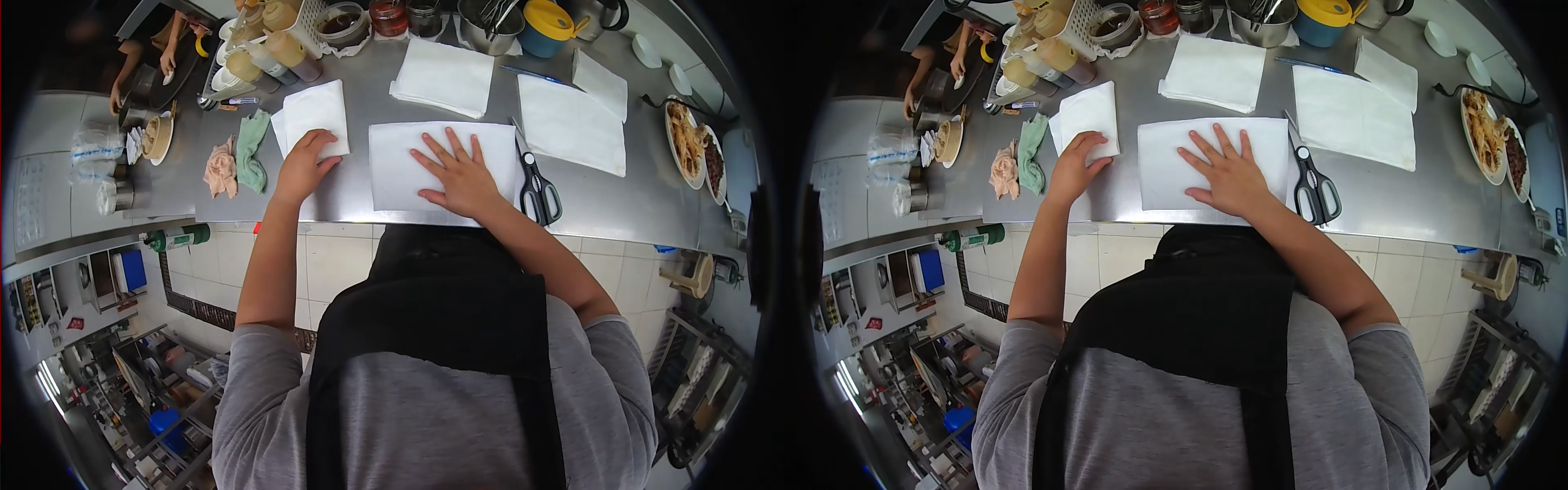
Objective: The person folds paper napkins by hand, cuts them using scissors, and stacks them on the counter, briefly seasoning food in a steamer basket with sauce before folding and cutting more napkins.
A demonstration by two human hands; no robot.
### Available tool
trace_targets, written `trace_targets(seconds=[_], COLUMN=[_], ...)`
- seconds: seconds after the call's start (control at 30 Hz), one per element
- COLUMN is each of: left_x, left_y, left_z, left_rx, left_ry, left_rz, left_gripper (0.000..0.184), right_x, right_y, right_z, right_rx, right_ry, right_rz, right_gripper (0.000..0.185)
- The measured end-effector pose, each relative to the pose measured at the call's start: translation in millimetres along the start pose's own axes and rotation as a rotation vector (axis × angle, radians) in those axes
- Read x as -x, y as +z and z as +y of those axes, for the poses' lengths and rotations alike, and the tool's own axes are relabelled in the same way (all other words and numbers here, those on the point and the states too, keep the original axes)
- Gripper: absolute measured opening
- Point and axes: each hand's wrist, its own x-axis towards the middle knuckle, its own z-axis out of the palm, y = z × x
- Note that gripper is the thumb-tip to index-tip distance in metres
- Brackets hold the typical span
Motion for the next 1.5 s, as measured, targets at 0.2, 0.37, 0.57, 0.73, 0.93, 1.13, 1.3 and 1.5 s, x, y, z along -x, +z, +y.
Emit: trace_targets(seconds=[0.2,0.37,0.57,0.73,0.93,1.13,1.3,1.5], left_x=[-10,-8,-8,-19,-22,-22,-21,-22], left_y=[-6,-3,6,-3,-9,-8,-4,5], left_z=[-21,-11,-18,-30,-32,-32,-34,-42], left_rx=[0.05,-0.039,0.024,0.369,0.352,0.336,0.38,0.4], left_ry=[0.039,0.117,0.169,-0.006,0.007,-0.004,0.004,0.023], left_rz=[-0.084,-0.021,0.01,-0.153,-0.231,-0.211,-0.178,-0.129], left_gripper=[0.03,0.029,0.025,0.022,0.02,0.02,0.02,0.018], right_x=[1,-1,-2,-3,-4,-4,-5,-31], right_y=[-2,-6,-6,-8,-12,-8,-15,-22], right_z=[-3,-5,-7,-9,-11,-8,-12,-29], right_rx=[0.03,0.062,0.082,0.114,0.129,0.137,0.148,0.064], right_ry=[0.0,0.017,0.04,0.056,0.067,0.051,0.035,0.126], right_rz=[0.012,-0.038,-0.08,-0.113,-0.155,-0.161,-0.139,-0.142], right_gripper=[0.072,0.072,0.073,0.073,0.074,0.074,0.075,0.072])
